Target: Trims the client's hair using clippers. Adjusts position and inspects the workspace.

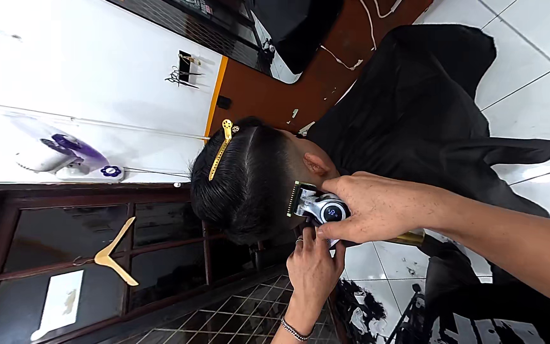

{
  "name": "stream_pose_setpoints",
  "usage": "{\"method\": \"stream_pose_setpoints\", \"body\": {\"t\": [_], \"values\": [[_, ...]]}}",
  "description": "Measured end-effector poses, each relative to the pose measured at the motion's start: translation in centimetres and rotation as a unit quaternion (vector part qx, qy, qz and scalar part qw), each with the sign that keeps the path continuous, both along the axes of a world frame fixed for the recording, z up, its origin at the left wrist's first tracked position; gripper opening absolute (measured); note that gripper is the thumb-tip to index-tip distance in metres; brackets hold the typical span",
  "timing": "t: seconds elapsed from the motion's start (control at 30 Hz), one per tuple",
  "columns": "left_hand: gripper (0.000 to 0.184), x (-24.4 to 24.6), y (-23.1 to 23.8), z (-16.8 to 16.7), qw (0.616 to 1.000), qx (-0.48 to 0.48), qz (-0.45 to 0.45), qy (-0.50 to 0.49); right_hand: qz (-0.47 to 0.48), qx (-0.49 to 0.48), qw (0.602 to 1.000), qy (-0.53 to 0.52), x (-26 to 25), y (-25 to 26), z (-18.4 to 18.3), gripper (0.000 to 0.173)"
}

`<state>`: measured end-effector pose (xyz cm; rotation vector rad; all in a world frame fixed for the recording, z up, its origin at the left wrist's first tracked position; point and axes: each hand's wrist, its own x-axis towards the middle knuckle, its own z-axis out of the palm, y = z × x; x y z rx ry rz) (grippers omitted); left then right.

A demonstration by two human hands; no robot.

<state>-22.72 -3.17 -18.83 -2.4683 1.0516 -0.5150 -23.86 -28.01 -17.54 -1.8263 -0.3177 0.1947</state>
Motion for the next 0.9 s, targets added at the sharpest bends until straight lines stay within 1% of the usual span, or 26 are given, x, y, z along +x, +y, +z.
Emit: {"method": "stream_pose_setpoints", "body": {"t": [0.07,0.2,0.3,0.4,0.5,0.57,0.63,0.73,0.77,0.8,0.87,0.9], "values": [[0.041,-0.1,0.0,0.1,1.0,0.002,0.003,0.001,0.022,-0.01,1.0,0.007,0.4,-0.3,0.1,0.04],[0.039,-0.1,-0.2,0.0,1.0,0.001,0.0,-0.006,0.028,0.031,0.999,-0.013,0.7,-0.4,0.0,0.038],[0.05,-0.3,-0.4,0.3,1.0,0.011,0.02,0.007,0.044,0.01,0.999,0.024,1.0,-1.3,0.3,0.036],[0.054,-0.4,-0.6,0.2,1.0,0.007,0.024,0.007,0.037,0.059,0.998,-0.003,1.5,-1.8,0.4,0.036],[0.057,-0.5,-0.7,0.4,1.0,0.011,0.027,0.008,0.073,0.021,0.997,-0.005,2.3,-2.6,0.7,0.033],[0.059,-0.5,-0.8,0.3,1.0,0.006,0.028,0.01,0.068,0.021,0.997,-0.024,2.6,-2.9,0.6,0.037],[0.059,-0.6,-0.7,0.3,0.999,0.003,0.03,0.014,0.075,0.014,0.996,-0.039,3.0,-3.1,0.7,0.038],[0.06,-0.5,-0.7,0.3,0.999,0.0,0.035,0.016,0.094,-0.055,0.994,-0.019,3.3,-3.5,0.6,0.037],[0.062,-0.5,-0.7,0.3,0.999,-0.004,0.032,0.027,0.084,-0.054,0.995,-0.029,3.3,-3.5,0.3,0.038],[0.063,-0.6,-0.6,0.4,0.998,-0.01,0.024,0.05,0.062,-0.032,0.996,-0.052,3.0,-3.1,0.1,0.04],[0.062,-0.9,-0.2,0.8,0.991,-0.023,-0.004,0.135,0.03,-0.003,0.996,-0.087,2.1,-2.1,0.0,0.039],[0.061,-1.1,-0.1,1.1,0.981,-0.023,-0.009,0.192,0.034,-0.02,0.996,-0.079,1.8,-1.9,-0.2,0.037]]}}
